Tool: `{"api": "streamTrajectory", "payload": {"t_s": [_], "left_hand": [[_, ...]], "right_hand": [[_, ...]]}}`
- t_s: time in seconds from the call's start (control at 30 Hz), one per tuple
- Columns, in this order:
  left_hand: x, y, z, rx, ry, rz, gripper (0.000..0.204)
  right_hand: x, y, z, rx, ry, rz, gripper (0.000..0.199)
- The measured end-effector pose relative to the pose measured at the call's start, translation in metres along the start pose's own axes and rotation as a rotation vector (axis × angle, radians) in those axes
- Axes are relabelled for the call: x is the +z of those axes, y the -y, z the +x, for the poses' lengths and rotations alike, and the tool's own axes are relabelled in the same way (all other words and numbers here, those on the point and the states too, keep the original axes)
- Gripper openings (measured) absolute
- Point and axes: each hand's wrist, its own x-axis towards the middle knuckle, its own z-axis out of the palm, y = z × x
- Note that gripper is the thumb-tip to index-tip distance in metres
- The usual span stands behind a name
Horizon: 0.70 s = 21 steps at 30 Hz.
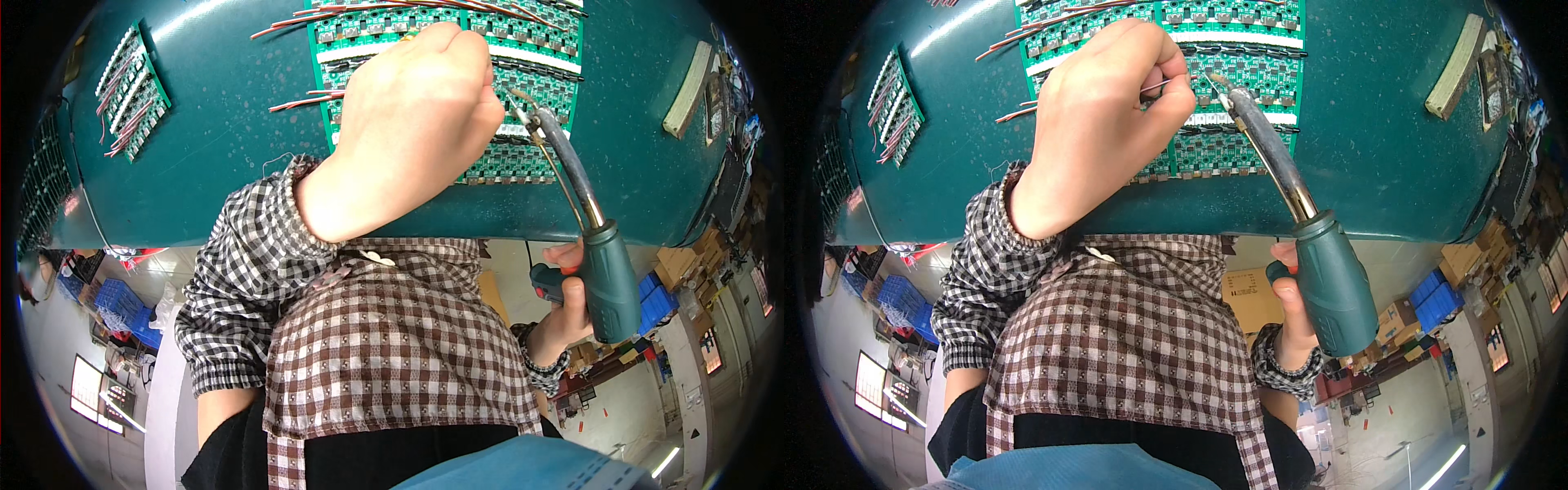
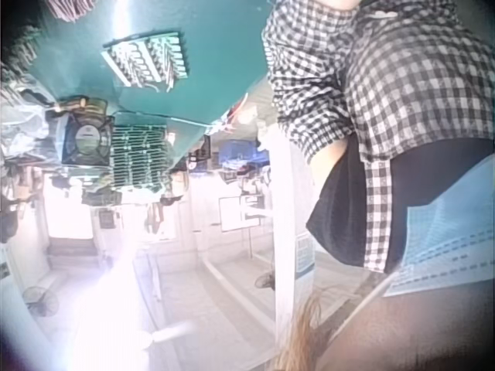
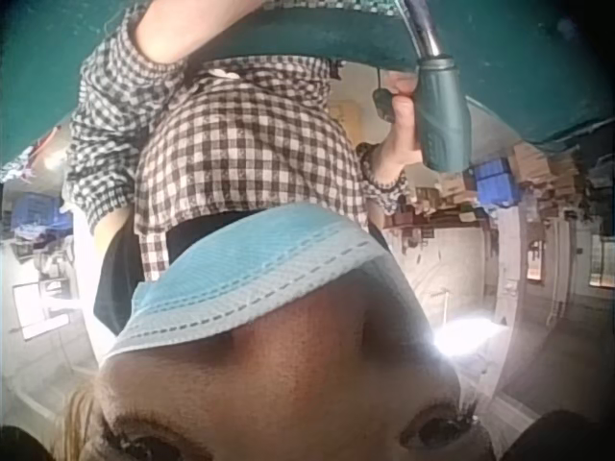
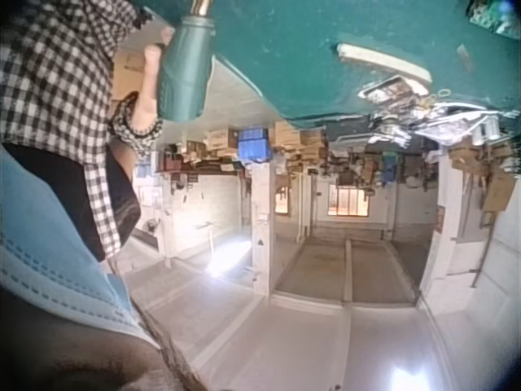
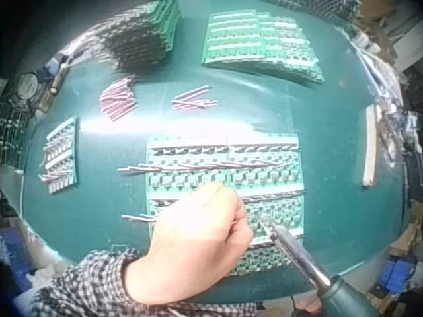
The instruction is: The person solders electrical connections and components onto printed circuit board strips using a handheld soldering iron.
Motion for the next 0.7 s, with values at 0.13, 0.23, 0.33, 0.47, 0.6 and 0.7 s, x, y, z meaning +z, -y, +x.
{"api": "streamTrajectory", "payload": {"t_s": [0.13, 0.23, 0.33, 0.47, 0.6, 0.7], "left_hand": [[-0.002, 0.0005, 0.0009, -0.003, 0.028, 0.0, 0.011], [-0.0024, 0.0001, 0.0014, -0.012, 0.033, 0.009, 0.011], [-0.0021, 0.0003, 0.0013, -0.008, 0.025, -0.004, 0.011], [-0.0034, -0.0002, 0.002, -0.008, 0.037, -0.001, 0.011], [-0.0024, -0.0003, 0.0023, 0.028, 0.031, 0.005, 0.008], [-0.0022, 0.0011, 0.0019, 0.041, 0.023, 0.011, 0.009]], "right_hand": [[0.0013, -0.0003, 0.0005, -0.008, 0.013, 0.001, 0.05], [0.0, -0.0003, 0.0007, -0.019, 0.023, -0.005, 0.05], [0.0012, 0.001, 0.0001, -0.001, 0.006, -0.008, 0.049], [0.0019, 0.0022, 0.0016, -0.002, 0.009, -0.003, 0.048], [0.0028, 0.0019, 0.003, -0.024, 0.011, 0.0, 0.047], [0.0031, 0.0017, 0.0032, -0.026, 0.007, -0.016, 0.047]]}}
